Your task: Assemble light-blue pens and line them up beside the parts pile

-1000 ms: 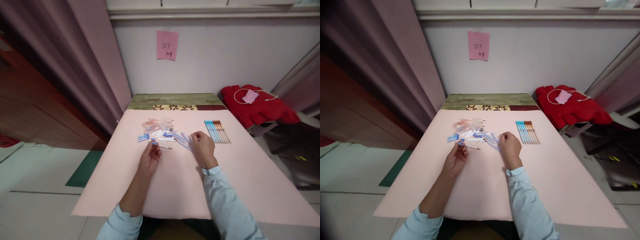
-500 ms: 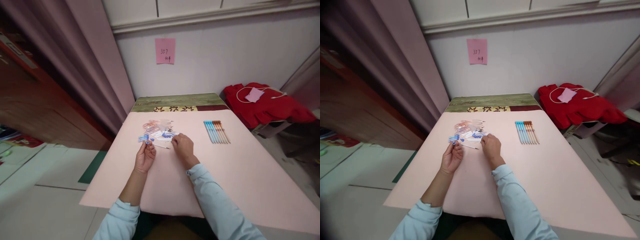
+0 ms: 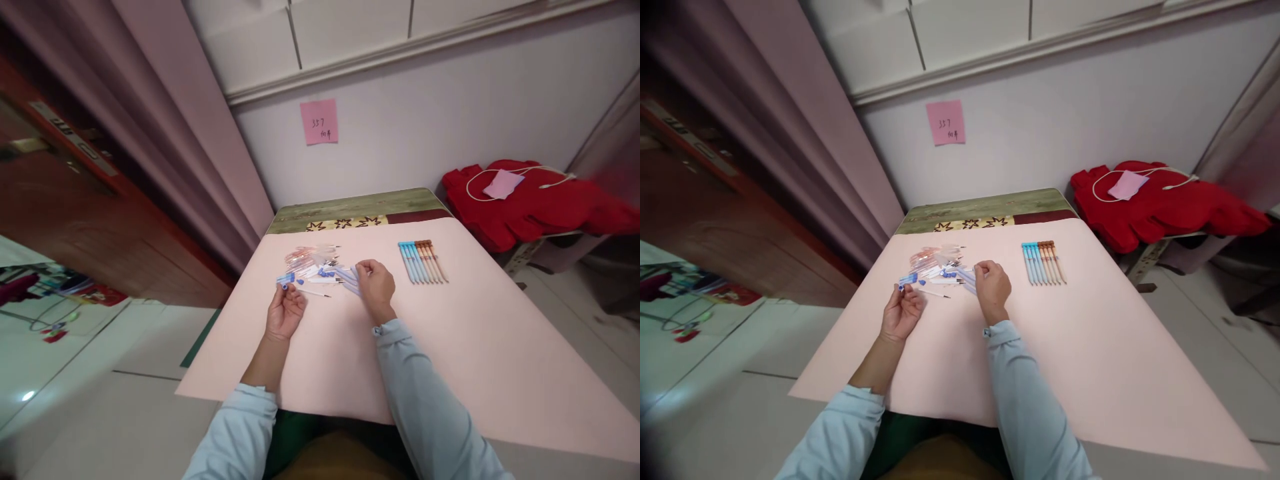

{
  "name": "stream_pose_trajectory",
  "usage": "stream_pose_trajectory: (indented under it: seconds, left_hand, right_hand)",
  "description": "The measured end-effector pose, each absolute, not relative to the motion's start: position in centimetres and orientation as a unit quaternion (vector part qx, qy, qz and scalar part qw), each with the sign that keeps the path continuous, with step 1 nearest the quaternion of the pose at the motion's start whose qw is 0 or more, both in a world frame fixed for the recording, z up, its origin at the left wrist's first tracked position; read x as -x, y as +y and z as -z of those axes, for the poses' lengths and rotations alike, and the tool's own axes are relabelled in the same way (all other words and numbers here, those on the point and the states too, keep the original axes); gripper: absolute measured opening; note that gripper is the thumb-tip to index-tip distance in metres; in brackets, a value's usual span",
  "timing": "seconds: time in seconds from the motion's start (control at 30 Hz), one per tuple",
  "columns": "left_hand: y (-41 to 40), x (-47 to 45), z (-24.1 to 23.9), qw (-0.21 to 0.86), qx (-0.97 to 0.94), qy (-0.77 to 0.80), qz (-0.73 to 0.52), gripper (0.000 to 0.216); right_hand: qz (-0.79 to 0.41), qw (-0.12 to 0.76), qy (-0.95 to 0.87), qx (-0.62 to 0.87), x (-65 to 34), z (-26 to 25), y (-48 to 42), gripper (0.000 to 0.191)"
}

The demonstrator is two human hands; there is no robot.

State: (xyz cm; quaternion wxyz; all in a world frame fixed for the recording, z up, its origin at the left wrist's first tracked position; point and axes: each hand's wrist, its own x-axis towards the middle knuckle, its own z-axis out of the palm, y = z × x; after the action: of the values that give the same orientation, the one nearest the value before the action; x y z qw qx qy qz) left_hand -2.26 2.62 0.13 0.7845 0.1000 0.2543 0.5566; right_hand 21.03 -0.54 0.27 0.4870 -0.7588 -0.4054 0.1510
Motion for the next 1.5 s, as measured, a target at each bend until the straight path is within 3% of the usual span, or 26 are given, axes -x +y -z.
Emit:
stream_pose_trajectory:
  seconds: [0.2,0.53,0.77,1.03,1.2,1.5]
  left_hand:
    - [2.3,1.9,-0.5,0.777,-0.110,0.247,-0.568,0.028]
    - [2.6,2.3,0.3,0.781,-0.087,0.241,-0.570,0.031]
    - [2.6,2.3,0.3,0.786,-0.084,0.241,-0.563,0.029]
    - [2.6,2.2,0.8,0.782,-0.117,0.291,-0.539,0.022]
    - [2.4,2.1,1.2,0.785,-0.144,0.274,-0.536,0.013]
    - [2.4,2.1,1.0,0.789,-0.133,0.269,-0.536,0.016]
  right_hand:
    - [-0.198,0.424,-0.421,0.778,-21.1,-0.8,-0.9,0.021]
    - [-0.172,0.277,-0.510,0.796,-20.3,-1.9,-0.5,0.015]
    - [-0.178,0.278,-0.496,0.803,-19.6,-2.4,-0.9,0.016]
    - [-0.028,0.290,-0.612,0.735,-17.1,-0.3,-0.7,0.017]
    - [0.019,0.243,-0.676,0.695,-16.3,0.7,-0.2,0.017]
    - [0.050,0.212,-0.652,0.726,-16.2,0.6,-0.1,0.019]
